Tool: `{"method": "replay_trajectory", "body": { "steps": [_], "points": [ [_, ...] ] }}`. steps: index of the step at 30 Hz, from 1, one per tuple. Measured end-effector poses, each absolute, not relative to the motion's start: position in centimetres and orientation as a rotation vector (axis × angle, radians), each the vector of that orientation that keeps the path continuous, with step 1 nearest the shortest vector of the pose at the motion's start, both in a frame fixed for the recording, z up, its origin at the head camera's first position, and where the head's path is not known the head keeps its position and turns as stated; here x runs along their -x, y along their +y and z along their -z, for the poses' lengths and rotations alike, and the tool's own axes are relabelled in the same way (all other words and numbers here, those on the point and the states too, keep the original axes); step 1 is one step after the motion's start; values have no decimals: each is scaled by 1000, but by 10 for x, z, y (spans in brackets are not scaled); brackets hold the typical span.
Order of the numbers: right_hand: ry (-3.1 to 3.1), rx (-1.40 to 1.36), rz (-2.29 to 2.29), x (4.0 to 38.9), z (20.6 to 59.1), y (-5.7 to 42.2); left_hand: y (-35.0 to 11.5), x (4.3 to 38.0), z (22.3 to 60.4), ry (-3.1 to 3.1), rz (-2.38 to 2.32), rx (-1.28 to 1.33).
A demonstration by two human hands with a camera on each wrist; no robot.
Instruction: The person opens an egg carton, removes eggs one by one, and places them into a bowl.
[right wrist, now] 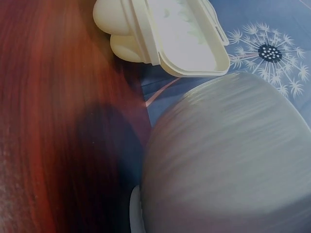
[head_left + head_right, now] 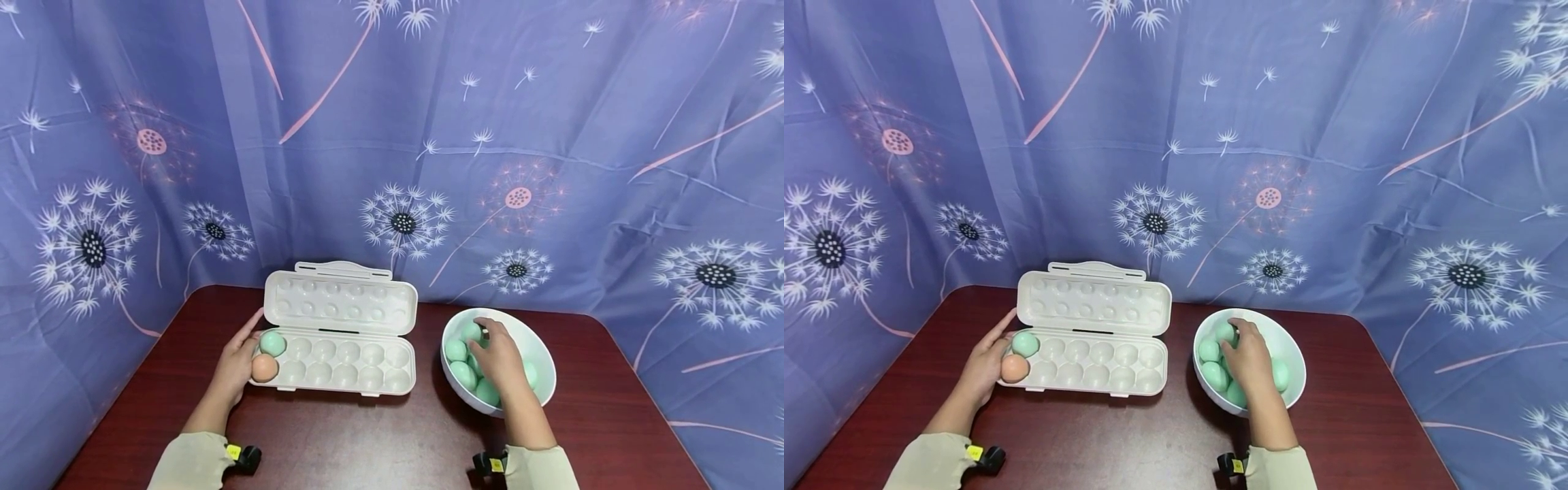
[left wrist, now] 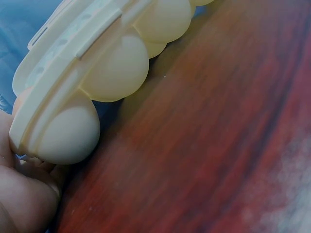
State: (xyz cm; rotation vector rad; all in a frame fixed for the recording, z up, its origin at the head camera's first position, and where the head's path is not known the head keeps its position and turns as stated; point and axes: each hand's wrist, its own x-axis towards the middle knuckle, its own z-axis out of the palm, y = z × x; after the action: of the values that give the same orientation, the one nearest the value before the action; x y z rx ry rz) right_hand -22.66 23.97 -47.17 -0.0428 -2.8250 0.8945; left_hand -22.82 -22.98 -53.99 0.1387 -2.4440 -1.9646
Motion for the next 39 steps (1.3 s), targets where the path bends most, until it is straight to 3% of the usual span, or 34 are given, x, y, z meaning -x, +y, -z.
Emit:
{"method": "replay_trajectory", "body": {
  "steps": [39],
  "points": [
    [-2926,23,-737,227,478,238,-230,228,542,-2433,1954,-155]
  ]
}}
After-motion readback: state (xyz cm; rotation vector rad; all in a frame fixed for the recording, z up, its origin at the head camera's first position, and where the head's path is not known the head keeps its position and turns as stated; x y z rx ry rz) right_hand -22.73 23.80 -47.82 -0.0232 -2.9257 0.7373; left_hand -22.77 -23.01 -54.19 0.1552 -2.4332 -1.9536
